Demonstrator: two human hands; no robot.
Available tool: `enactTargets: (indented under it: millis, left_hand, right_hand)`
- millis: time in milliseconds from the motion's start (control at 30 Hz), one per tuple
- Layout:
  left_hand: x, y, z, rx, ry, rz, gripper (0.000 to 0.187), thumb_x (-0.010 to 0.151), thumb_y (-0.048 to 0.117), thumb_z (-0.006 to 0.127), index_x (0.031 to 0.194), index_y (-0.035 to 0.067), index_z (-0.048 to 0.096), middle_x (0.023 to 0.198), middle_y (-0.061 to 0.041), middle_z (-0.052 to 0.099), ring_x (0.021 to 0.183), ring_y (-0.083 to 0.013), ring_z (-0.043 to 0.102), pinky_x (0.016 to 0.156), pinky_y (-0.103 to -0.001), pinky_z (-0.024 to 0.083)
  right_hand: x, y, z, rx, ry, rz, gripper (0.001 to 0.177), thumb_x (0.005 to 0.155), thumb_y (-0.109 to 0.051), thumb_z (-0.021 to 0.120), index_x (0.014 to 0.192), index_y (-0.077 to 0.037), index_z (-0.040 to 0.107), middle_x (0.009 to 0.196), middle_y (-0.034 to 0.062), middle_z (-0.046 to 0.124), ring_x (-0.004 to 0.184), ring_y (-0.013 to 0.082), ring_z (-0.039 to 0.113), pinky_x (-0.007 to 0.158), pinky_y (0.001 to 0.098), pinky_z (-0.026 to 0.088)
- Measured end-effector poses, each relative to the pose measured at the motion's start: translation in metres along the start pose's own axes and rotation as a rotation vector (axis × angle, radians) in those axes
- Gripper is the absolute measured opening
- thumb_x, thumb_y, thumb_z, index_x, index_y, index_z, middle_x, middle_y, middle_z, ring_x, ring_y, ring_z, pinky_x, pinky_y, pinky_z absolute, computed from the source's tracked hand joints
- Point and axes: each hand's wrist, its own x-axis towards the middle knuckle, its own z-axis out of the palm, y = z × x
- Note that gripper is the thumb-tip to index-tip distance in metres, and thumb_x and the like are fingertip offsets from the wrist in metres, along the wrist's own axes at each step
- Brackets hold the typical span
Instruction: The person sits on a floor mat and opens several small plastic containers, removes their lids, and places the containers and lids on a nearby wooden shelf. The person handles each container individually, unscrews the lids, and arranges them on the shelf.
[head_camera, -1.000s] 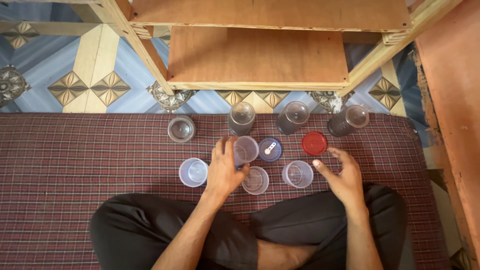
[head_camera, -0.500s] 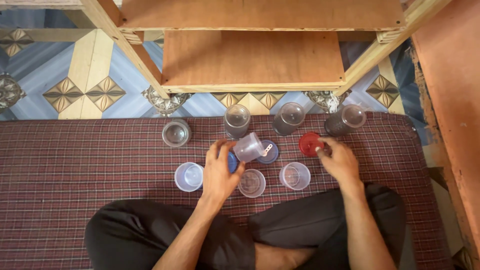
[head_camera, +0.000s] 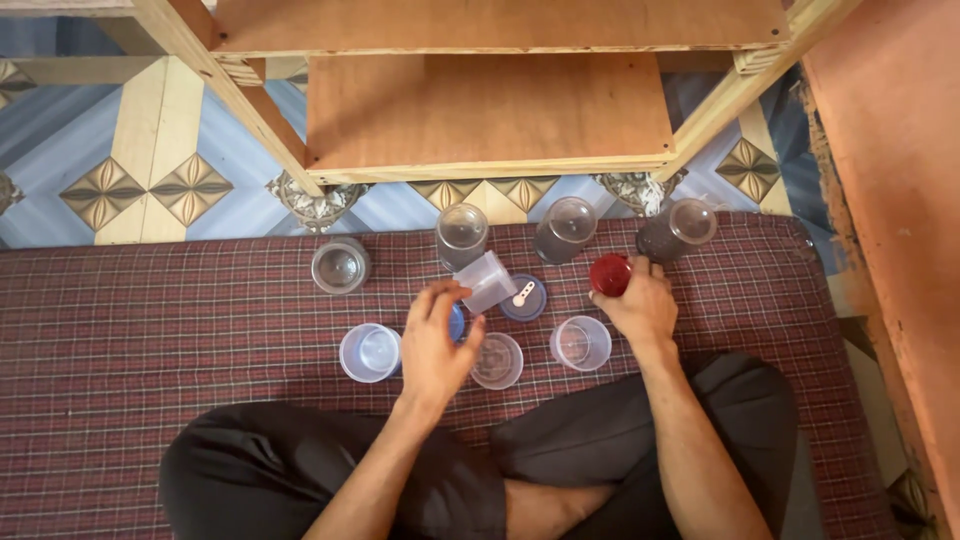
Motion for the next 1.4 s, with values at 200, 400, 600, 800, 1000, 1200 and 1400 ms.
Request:
enactTargets:
  millis: [200, 400, 600, 800, 1000, 1200, 1400]
  left_hand:
    - [-0.008, 0.009, 0.003, -0.026, -0.058, 0.054, 0.037, 0.081, 0.015, 0.077, 0.116, 0.007, 0.068, 0.127, -0.012, 0.064, 0.114, -0.0361, 0.064, 0.092, -0.044, 0.054]
    - [-0.007, 0.012, 0.005, -0.054, -0.08, 0.02, 0.038, 0.082, 0.015, 0.077, 0.117, 0.008, 0.066, 0.128, -0.013, 0.063, 0.111, -0.0363, 0.066, 0.087, -0.043, 0.056]
    - [-0.009, 0.013, 0.008, -0.065, -0.112, -0.018, 0.048, 0.082, 0.015, 0.076, 0.126, 0.007, 0.059, 0.123, -0.015, 0.063, 0.109, -0.0366, 0.066, 0.086, -0.044, 0.055]
    - [-0.013, 0.012, 0.011, -0.077, -0.155, -0.015, 0.049, 0.084, 0.018, 0.077, 0.128, 0.008, 0.059, 0.122, -0.015, 0.066, 0.108, -0.0341, 0.068, 0.086, -0.043, 0.056]
    - [-0.019, 0.022, 0.015, -0.301, -0.201, 0.123, 0.083, 0.072, 0.031, 0.088, 0.138, 0.001, 0.049, 0.126, -0.019, 0.062, 0.116, -0.0359, 0.064, 0.095, -0.044, 0.054]
    - [-0.027, 0.029, 0.011, -0.269, -0.309, 0.287, 0.091, 0.067, 0.033, 0.092, 0.141, 0.002, 0.049, 0.134, -0.021, 0.058, 0.123, -0.0414, 0.06, 0.101, -0.048, 0.05]
    - [-0.017, 0.021, -0.002, -0.287, -0.378, 0.234, 0.08, 0.066, 0.025, 0.088, 0.137, 0.007, 0.056, 0.124, -0.017, 0.064, 0.116, -0.0375, 0.065, 0.098, -0.044, 0.054]
  right_hand:
    - [-0.029, 0.001, -0.032, 0.388, -0.053, -0.09, 0.094, 0.06, -0.032, 0.092, 0.141, -0.006, 0.051, 0.119, 0.0163, 0.059, 0.112, 0.0328, 0.063, 0.085, 0.0423, 0.057]
    - [-0.081, -0.008, -0.07, 0.236, -0.094, -0.291, 0.085, 0.056, -0.031, 0.095, 0.129, -0.003, 0.061, 0.118, 0.0159, 0.059, 0.112, 0.0338, 0.061, 0.096, 0.0435, 0.051]
    - [-0.088, -0.034, -0.046, -0.008, -0.244, -0.223, 0.084, 0.058, -0.034, 0.093, 0.127, -0.003, 0.055, 0.119, 0.0171, 0.065, 0.115, 0.0366, 0.061, 0.094, 0.0459, 0.052]
    - [-0.077, -0.028, -0.042, 0.104, -0.197, -0.127, 0.078, 0.058, -0.029, 0.092, 0.124, -0.005, 0.058, 0.112, 0.0162, 0.071, 0.108, 0.0338, 0.067, 0.091, 0.0434, 0.055]
    - [-0.082, -0.006, -0.045, 1.105, -0.499, -0.139, 0.071, 0.069, -0.02, 0.086, 0.132, -0.003, 0.057, 0.119, 0.01, 0.068, 0.106, 0.0211, 0.067, 0.09, 0.0356, 0.057]
    - [-0.093, -0.021, -0.027, 1.167, -0.67, -0.169, 0.075, 0.066, -0.02, 0.088, 0.132, -0.004, 0.055, 0.119, 0.0081, 0.065, 0.108, 0.0182, 0.065, 0.093, 0.0367, 0.055]
    - [-0.089, -0.032, -0.031, 0.996, -0.589, -0.427, 0.08, 0.064, -0.025, 0.095, 0.132, -0.003, 0.058, 0.118, 0.0092, 0.067, 0.111, 0.0182, 0.065, 0.095, 0.0357, 0.054]
